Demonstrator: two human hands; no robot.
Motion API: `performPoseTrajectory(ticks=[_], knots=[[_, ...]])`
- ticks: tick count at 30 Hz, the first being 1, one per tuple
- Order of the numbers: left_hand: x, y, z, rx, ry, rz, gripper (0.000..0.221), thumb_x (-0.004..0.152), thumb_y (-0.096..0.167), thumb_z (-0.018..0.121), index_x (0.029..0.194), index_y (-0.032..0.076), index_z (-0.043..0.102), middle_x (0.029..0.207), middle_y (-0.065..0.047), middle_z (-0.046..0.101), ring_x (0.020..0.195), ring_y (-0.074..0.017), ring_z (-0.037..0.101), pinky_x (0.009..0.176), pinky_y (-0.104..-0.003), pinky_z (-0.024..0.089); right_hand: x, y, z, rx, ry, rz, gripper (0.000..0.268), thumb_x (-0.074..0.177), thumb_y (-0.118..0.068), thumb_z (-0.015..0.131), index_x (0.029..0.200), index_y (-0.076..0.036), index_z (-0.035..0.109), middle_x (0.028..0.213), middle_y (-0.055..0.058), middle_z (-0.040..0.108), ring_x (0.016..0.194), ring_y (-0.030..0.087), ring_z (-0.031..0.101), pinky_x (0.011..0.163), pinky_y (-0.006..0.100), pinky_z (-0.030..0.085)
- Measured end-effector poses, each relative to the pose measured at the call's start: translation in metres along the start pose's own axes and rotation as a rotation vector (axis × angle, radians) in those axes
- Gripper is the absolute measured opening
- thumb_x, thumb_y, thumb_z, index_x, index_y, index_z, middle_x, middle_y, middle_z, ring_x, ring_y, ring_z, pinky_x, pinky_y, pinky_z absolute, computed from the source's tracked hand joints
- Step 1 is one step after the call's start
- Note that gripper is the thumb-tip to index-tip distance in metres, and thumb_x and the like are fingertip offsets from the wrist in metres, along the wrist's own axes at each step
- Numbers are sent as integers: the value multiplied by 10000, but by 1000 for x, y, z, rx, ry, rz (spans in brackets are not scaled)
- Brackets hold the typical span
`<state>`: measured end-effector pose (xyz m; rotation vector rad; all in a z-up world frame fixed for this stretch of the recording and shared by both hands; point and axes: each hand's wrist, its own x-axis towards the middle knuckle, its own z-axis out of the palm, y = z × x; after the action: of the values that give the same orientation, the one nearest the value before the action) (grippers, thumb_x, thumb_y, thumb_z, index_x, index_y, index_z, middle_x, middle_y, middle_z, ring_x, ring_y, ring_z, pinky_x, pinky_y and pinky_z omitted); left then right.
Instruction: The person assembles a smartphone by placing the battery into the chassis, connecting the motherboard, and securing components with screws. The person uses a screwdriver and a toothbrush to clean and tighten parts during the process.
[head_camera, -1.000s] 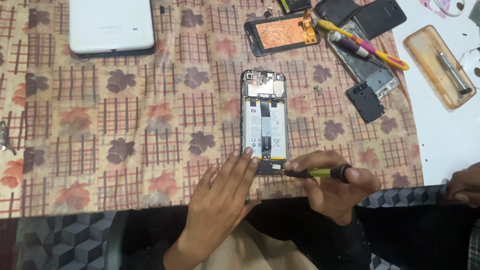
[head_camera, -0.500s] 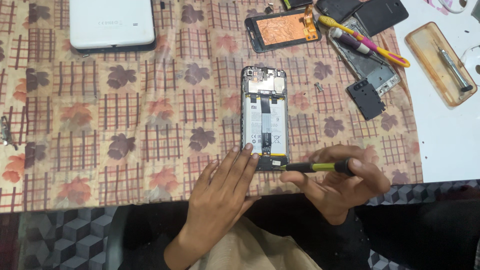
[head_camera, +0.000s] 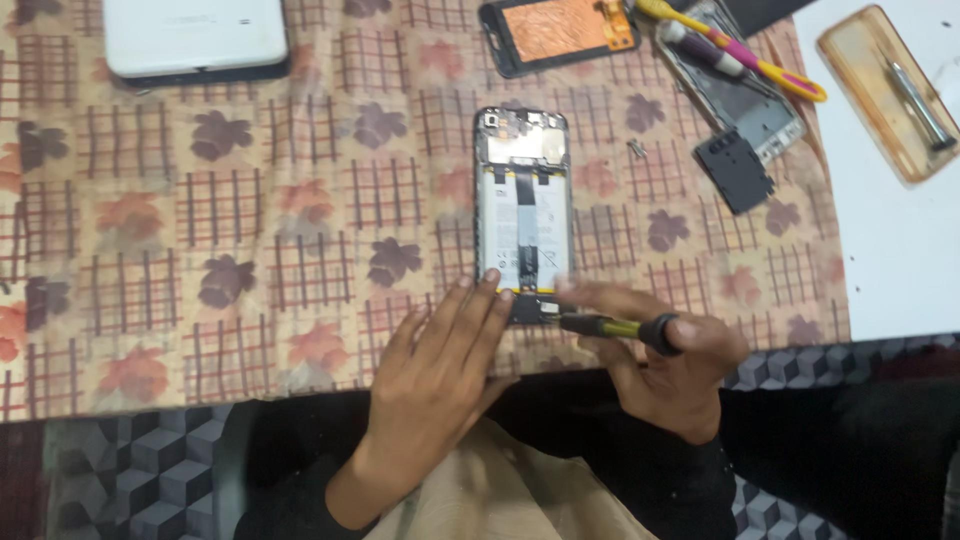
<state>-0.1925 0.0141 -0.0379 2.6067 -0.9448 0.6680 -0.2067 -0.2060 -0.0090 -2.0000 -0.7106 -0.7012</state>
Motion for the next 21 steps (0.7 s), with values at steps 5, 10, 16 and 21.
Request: performPoseTrajectory(ticks=[5, 10, 16, 21], knots=[[-2, 5, -3, 23, -14, -7, 844, 710, 528, 788, 1421, 118, 593, 1496, -27, 555, 1340, -192, 542, 1012, -397, 453, -4, 0, -3, 47, 175, 12, 865, 801, 45, 879, 1343, -218, 258, 1020, 169, 731, 911, 267, 794, 755, 313, 687], [-5, 9, -4, 9, 51, -9, 821, 732, 503, 810, 1418, 113, 586, 1515, -26, 547, 1353, -182, 534, 1033, -392, 447, -19, -4, -1, 82, 58, -27, 732, 886, 180, 658, 1338, -191, 218, 1127, 253, 662, 1032, 354, 733, 894, 396, 654], [-15, 11, -4, 13, 99, 7, 857, 723, 491, 823, 1438, 99, 560, 1525, -53, 531, 1361, -193, 516, 1031, -408, 439, -11, -10, 9, -9, 205, 6, 879, 807, 136, 856, 1370, -194, 267, 1108, 222, 600, 961, 304, 742, 852, 395, 661], [-17, 14, -6, -5, 127, -4, 846, 732, 486, 824, 1435, 100, 555, 1525, -42, 527, 1374, -179, 510, 1027, -408, 435, -17, 9, -1, 492, 158, 193, 699, 970, 57, 679, 1397, -190, 183, 1294, 216, 688, 1245, 283, 712, 1144, 371, 615]])
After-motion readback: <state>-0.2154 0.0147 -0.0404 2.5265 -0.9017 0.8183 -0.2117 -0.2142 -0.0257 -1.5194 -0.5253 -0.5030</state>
